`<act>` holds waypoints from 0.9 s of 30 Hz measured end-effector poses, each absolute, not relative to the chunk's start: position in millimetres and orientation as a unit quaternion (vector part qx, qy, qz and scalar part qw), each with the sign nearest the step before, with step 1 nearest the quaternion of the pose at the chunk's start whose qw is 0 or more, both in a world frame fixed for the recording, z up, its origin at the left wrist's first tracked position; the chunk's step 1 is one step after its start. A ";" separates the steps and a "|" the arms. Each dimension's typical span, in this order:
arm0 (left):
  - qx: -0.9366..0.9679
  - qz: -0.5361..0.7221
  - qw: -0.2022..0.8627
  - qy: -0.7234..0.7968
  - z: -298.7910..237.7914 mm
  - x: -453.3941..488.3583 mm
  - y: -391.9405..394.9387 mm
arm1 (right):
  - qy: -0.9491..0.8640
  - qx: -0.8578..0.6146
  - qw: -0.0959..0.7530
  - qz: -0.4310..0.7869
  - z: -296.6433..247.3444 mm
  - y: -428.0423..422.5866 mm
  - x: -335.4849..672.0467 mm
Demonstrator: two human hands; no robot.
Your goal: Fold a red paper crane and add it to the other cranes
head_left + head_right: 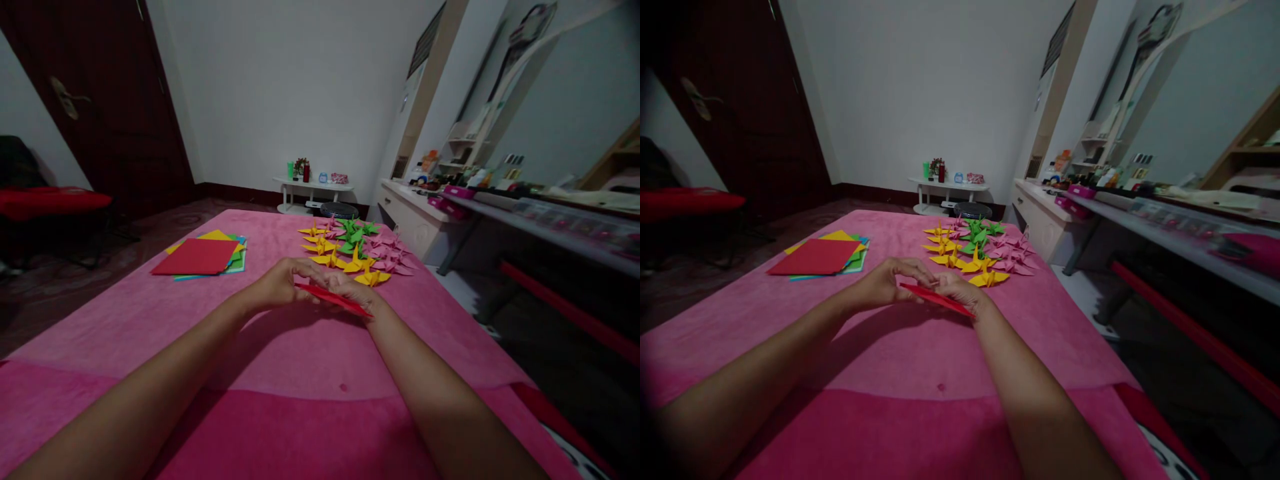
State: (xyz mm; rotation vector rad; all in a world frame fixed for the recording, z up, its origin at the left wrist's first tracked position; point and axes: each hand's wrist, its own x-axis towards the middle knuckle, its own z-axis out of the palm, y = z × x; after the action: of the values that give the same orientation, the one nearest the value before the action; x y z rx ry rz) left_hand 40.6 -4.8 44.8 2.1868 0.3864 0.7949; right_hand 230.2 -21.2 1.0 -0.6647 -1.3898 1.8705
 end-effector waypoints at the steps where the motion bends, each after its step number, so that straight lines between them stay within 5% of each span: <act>1: 0.856 0.318 0.375 0.156 44.8 41.3 -6.8 | -0.531 -0.253 0.352 0.728 0.2 -21.2 229.9; 7: 0.759 0.342 0.448 0.326 30.6 36.1 -2.7 | -0.508 -0.332 0.337 0.720 -4.7 -18.6 233.2; 11: 0.665 0.297 0.541 0.420 20.2 20.9 4.0 | -0.457 -0.473 0.411 0.631 2.9 -15.9 242.9; 15: 0.634 0.275 0.562 0.454 5.4 10.6 5.4 | -0.511 -0.448 0.398 0.617 9.5 -17.5 243.2; 21: 0.703 0.335 0.463 0.424 -17.6 10.5 9.6 | -0.712 -0.434 0.352 0.425 -4.9 -16.5 219.3; 27: 0.822 0.366 0.223 0.375 -20.9 7.7 16.0 | -0.762 -0.490 0.400 0.140 -15.7 -15.1 204.6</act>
State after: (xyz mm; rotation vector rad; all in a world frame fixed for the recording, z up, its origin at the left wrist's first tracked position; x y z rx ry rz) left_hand 7.7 16.0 -20.9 2.2708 1.0348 1.0118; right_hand 204.6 -15.1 -15.7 -1.2389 -1.9262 0.3545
